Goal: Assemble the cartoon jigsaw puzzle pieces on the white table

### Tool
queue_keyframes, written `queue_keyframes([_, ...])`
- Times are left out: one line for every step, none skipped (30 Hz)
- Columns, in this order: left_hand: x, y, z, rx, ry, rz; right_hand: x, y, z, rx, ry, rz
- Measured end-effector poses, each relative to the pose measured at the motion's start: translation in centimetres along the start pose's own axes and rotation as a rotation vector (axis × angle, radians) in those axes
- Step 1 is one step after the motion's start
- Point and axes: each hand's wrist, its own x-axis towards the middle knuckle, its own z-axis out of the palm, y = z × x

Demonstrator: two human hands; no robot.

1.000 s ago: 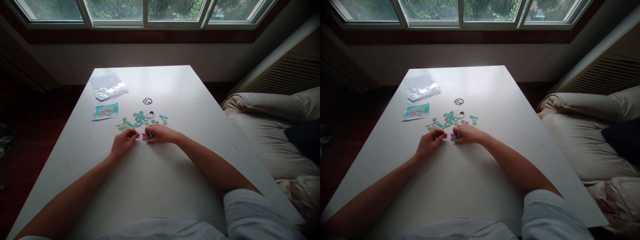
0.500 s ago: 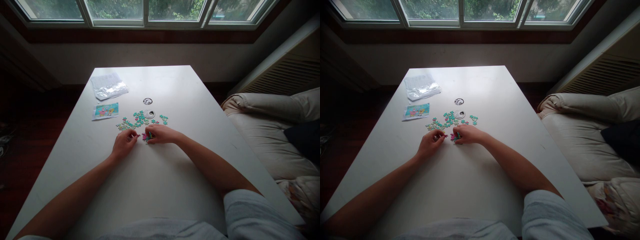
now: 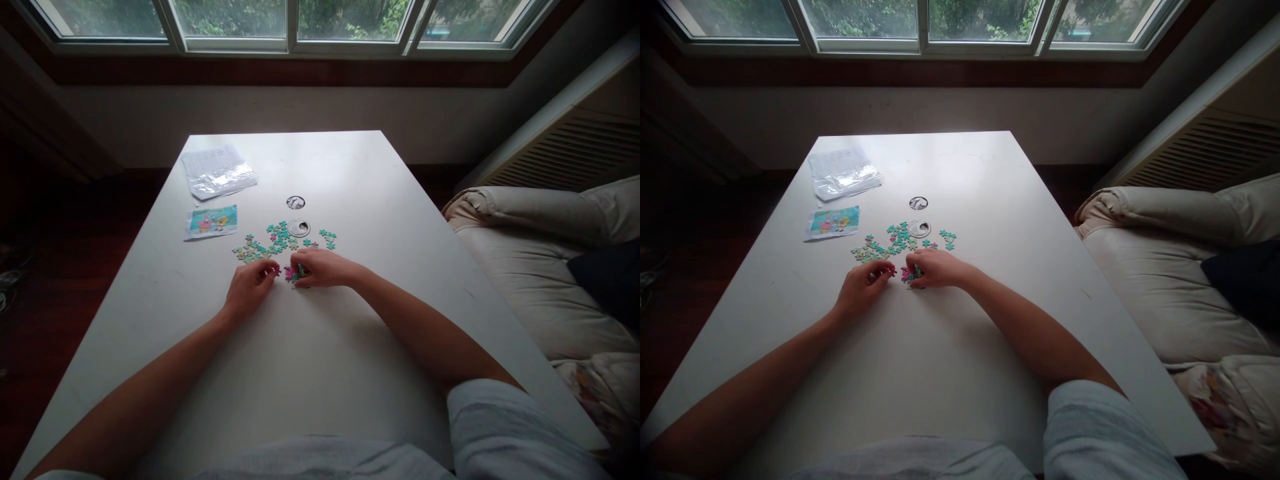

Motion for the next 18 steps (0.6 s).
queue_keyframes([0.0,0.09,-0.02,0.006,0.001,-0.013,-0.01,-0.05,-0.05,-0.002,-0.001,0.003])
queue_keyframes([0.0,0.19,-0.04,0.01,0.0,-0.024,-0.01,-0.09,-0.09,-0.003,-0.003,0.005])
queue_keyframes([-0.01,0.29,-0.06,0.013,-0.002,-0.033,-0.01,-0.12,-0.11,-0.005,-0.005,0.006])
queue_keyframes([-0.01,0.37,-0.09,0.015,-0.004,-0.04,0.0,-0.13,-0.13,-0.006,-0.006,0.006])
queue_keyframes([-0.02,0.42,-0.11,0.017,-0.004,-0.046,0.01,-0.13,-0.13,-0.006,-0.007,0.005])
queue_keyframes([-0.03,0.45,-0.13,0.018,-0.004,-0.052,0.02,-0.13,-0.12,-0.007,-0.005,0.006])
queue_keyframes([-0.04,0.45,-0.14,0.019,-0.003,-0.057,0.03,-0.12,-0.11,-0.008,-0.005,0.005])
queue_keyframes([-0.05,0.42,-0.14,0.018,-0.002,-0.059,0.04,-0.12,-0.11,-0.009,-0.004,0.004])
queue_keyframes([-0.07,0.37,-0.14,0.015,0.003,-0.058,0.04,-0.12,-0.1,-0.009,-0.002,0.005])
queue_keyframes([-0.09,0.31,-0.12,0.009,0.009,-0.049,0.04,-0.13,-0.11,-0.008,-0.002,0.004])
queue_keyframes([-0.12,0.23,-0.09,0.001,0.013,-0.033,0.03,-0.15,-0.12,-0.006,-0.002,0.003])
queue_keyframes([-0.14,0.16,-0.05,-0.005,0.015,-0.009,0.01,-0.18,-0.14,-0.003,-0.003,0.002])
queue_keyframes([-0.16,0.1,0.0,-0.01,0.015,0.017,0.0,-0.21,-0.16,0.0,-0.003,0.003])
queue_keyframes([-0.18,0.04,0.04,-0.014,0.011,0.042,-0.02,-0.24,-0.18,0.004,-0.003,0.003])
queue_keyframes([-0.2,0.0,0.08,-0.017,0.004,0.063,-0.04,-0.27,-0.2,0.006,-0.003,0.003])
queue_keyframes([-0.2,-0.02,0.12,-0.02,-0.002,0.076,-0.05,-0.3,-0.23,0.008,-0.003,0.003])
queue_keyframes([-0.21,-0.03,0.15,-0.022,-0.007,0.082,-0.06,-0.33,-0.26,0.008,-0.003,0.004])
queue_keyframes([-0.21,-0.01,0.16,-0.024,-0.009,0.08,-0.07,-0.36,-0.28,0.007,-0.005,0.005])
